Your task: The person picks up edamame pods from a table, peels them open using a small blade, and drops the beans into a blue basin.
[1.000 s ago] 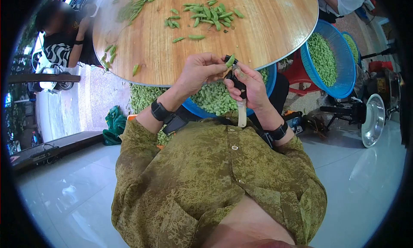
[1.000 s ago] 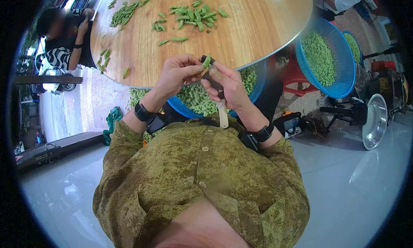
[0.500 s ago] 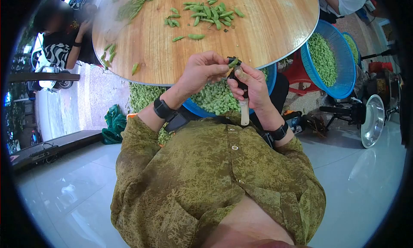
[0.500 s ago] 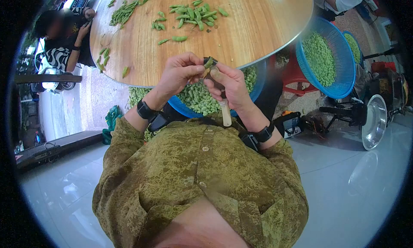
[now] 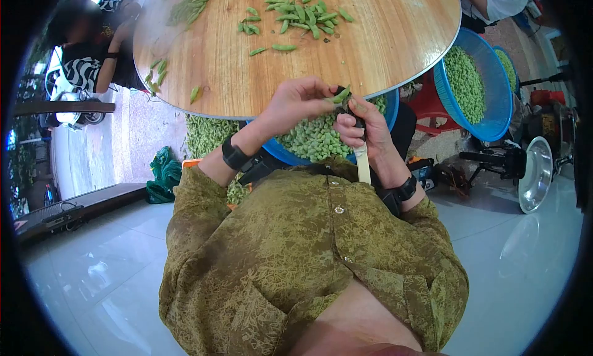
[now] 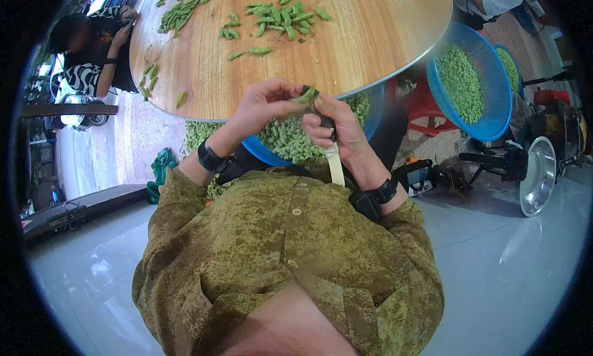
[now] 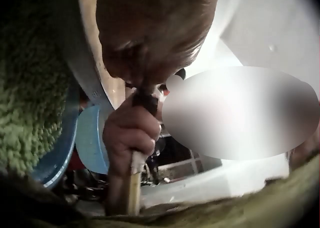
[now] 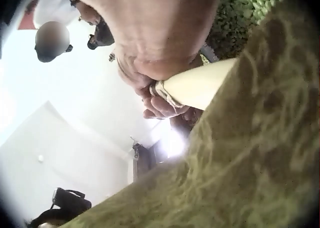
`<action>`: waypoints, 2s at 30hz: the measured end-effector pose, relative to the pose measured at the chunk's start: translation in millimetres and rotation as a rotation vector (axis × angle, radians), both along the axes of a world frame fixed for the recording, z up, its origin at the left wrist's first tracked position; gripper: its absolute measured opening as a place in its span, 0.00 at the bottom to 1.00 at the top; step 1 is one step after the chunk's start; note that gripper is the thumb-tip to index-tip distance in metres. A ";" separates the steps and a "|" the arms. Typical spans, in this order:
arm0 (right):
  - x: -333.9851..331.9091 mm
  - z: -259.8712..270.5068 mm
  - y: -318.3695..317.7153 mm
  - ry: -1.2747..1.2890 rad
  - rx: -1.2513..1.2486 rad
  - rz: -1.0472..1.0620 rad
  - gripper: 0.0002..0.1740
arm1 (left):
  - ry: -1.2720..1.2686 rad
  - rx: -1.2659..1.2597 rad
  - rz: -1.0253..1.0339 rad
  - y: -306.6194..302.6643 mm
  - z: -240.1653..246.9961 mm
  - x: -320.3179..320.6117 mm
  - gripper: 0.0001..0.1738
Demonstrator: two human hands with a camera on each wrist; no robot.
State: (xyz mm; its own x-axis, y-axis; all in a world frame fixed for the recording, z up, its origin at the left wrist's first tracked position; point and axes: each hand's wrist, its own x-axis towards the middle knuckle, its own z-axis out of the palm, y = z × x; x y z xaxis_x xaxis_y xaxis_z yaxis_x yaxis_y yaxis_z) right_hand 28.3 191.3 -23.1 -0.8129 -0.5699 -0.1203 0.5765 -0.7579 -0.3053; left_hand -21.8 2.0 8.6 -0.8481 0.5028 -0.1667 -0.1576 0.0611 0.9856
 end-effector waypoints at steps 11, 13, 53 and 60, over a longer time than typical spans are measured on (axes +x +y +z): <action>4.0 0.5 -3.4 -0.097 -0.038 -0.026 0.22 | 0.669 -0.255 0.062 5.6 2.5 16.4 0.12; 3.8 2.5 -3.2 -0.077 -0.055 -0.030 0.21 | 0.335 -0.157 0.063 7.2 5.3 15.5 0.12; 3.0 14.3 -11.7 1.123 1.476 -0.402 0.09 | -0.161 -0.163 -0.111 -21.2 -3.8 49.4 0.09; 3.3 15.3 -4.7 1.080 1.447 -0.310 0.10 | 0.541 -0.297 -0.149 -17.8 -30.0 59.2 0.12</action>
